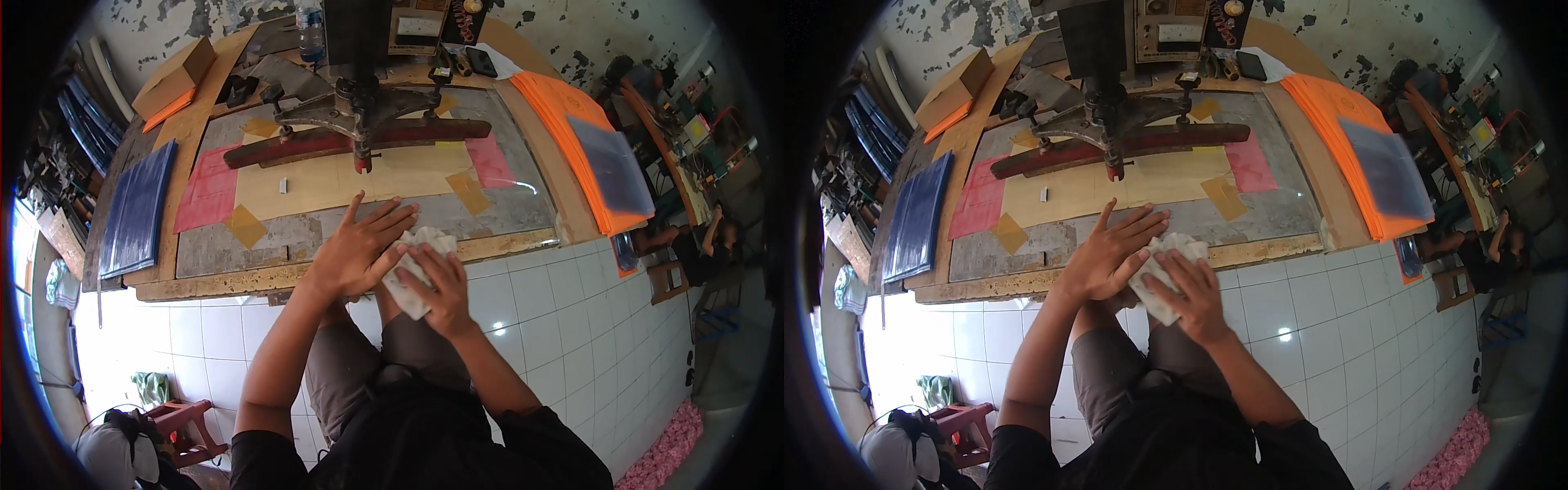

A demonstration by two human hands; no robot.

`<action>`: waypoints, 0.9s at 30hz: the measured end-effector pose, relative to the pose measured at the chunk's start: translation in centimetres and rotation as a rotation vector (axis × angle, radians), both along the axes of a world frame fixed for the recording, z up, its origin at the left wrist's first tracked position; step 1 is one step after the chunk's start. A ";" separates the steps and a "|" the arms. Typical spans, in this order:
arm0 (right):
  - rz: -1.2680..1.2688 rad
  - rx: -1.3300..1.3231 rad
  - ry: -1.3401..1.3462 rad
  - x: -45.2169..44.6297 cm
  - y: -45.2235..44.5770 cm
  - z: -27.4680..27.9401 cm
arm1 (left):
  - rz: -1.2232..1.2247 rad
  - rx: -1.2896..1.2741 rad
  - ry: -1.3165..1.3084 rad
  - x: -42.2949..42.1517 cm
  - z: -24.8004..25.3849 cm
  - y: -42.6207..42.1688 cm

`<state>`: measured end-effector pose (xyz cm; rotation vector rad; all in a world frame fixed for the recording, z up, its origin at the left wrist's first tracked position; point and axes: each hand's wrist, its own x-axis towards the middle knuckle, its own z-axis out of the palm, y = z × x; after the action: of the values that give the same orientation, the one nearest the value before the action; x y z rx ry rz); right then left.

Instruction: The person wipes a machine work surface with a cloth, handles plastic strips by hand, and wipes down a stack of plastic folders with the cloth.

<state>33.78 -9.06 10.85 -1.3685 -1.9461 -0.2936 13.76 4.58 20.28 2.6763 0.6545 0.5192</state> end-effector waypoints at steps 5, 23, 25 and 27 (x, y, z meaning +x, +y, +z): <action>-0.164 0.176 -0.055 10.2 -0.3 -2.4 | 0.019 0.008 -0.006 0.0 -0.1 -0.3; -0.014 -0.028 0.173 8.6 -1.3 2.1 | 0.033 0.000 0.001 0.2 0.3 -0.5; 0.071 -0.129 0.102 2.4 -1.2 2.6 | 0.031 -0.004 -0.003 0.2 0.2 -0.3; 0.153 -0.201 0.092 -0.1 -1.5 3.4 | 0.035 -0.016 -0.013 0.2 0.2 -0.3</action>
<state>33.69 -10.54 14.29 -1.3232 -2.0328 0.0387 13.97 4.27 20.45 2.6489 0.6995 0.5380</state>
